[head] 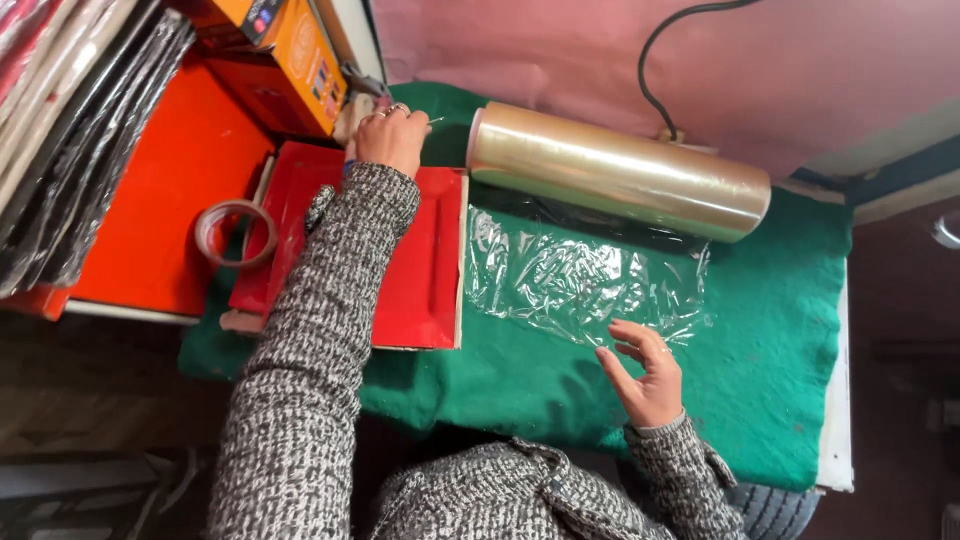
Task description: The person wraps a stack of red square plates in clear plastic film. They unroll the film, place the plates on it, fold the film over, smooth it, and trim the excess with scissors. The wrapped stack is then placed on the table.
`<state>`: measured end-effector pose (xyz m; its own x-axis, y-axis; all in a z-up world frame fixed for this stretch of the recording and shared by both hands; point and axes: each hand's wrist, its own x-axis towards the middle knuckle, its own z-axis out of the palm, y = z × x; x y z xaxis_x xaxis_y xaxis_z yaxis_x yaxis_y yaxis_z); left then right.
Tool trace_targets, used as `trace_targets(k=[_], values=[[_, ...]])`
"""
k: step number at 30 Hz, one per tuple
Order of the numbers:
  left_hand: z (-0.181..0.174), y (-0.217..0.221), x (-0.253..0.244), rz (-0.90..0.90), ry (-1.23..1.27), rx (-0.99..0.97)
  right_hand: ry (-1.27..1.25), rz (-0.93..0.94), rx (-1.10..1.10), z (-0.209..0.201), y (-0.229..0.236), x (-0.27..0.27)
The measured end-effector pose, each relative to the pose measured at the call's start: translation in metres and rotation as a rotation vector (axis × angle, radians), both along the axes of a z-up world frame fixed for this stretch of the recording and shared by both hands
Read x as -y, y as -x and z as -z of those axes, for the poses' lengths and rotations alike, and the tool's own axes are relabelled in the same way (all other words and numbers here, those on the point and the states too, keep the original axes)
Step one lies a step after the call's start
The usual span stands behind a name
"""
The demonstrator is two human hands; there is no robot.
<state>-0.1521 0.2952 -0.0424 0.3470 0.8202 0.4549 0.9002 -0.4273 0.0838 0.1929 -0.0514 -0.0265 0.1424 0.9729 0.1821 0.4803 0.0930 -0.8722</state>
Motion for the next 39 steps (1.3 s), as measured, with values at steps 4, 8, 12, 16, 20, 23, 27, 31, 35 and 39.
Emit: trace_targets(k=[4, 8, 12, 16, 20, 23, 27, 31, 35, 39], values=[[0.059, -0.003, -0.047, 0.025, 0.036, -0.032, 0.004, 0.123, 0.017, 0.002, -0.003, 0.015], [0.074, -0.011, -0.068, -0.093, 0.418, -0.18, 0.007, 0.24, 0.053, -0.008, -0.008, 0.036], [0.089, -0.008, -0.088, -0.235, 0.7, -0.341, 0.007, 0.305, 0.086, -0.025, -0.023, 0.043], [0.037, -0.012, -0.06, -0.147, 0.781, -0.335, 0.005, 0.379, 0.13, -0.028, -0.057, 0.035], [0.016, -0.017, -0.027, -0.066, 0.539, 0.019, 0.044, 0.418, 0.083, -0.021, -0.112, -0.004], [0.025, -0.026, -0.02, 0.021, 0.47, 0.307, 0.092, 0.408, 0.083, 0.005, -0.153, -0.047], [0.043, -0.043, -0.015, 0.018, 0.484, 0.449, 0.077, 0.307, 0.035, 0.056, -0.195, -0.113], [0.041, -0.051, -0.018, -0.037, 0.492, 0.455, 0.013, 0.167, -0.065, 0.092, -0.208, -0.155], [0.044, -0.057, -0.022, -0.042, 0.506, 0.437, 0.008, 0.167, -0.391, 0.11, -0.225, -0.171], [0.048, -0.08, -0.024, 0.033, 0.515, 0.459, 0.058, 0.221, -0.477, 0.099, -0.249, -0.168]])
